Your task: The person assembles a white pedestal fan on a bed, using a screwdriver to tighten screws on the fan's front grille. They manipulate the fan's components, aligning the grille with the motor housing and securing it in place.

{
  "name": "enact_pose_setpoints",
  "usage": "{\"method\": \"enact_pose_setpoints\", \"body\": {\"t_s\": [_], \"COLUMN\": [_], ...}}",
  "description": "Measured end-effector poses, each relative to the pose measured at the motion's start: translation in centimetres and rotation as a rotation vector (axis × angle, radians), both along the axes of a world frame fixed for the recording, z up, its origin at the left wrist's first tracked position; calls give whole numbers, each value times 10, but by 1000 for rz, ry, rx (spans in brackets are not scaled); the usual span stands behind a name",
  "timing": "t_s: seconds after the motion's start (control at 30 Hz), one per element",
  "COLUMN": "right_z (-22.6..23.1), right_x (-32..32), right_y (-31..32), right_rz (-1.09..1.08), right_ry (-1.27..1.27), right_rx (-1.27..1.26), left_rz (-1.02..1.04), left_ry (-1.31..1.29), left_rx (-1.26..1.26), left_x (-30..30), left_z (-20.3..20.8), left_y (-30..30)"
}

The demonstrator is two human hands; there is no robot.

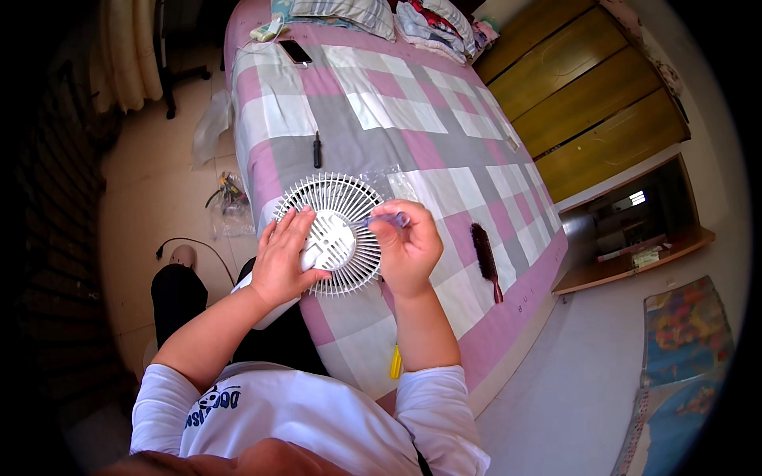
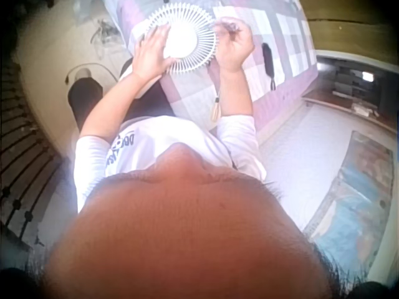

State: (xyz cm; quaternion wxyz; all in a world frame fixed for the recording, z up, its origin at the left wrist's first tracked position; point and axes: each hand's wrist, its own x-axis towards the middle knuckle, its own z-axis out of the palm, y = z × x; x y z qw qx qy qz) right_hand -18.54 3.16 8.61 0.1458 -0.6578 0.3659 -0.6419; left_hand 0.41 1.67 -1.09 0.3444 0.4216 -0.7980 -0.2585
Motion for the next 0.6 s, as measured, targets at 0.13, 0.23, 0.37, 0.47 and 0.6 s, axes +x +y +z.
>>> {"method": "enact_pose_setpoints", "body": {"t_s": [0.13,0.23,0.37,0.47,0.6], "right_z": [-8,-11,-5,-8,-12], "right_x": [2,1,7,8,6], "right_y": [3,2,12,18,29], "right_rz": [4,-58,-118,-130,-105], "right_ry": [87,193,464,614,682], "right_rx": [0,-24,-85,-170,-169], "left_rz": [1,5,2,11,9], "left_ry": [8,8,30,38,31], "left_rx": [19,11,-11,-19,-37], "left_x": [0,0,1,0,0], "left_z": [4,2,0,-2,-3], "left_y": [1,1,0,0,1]}}
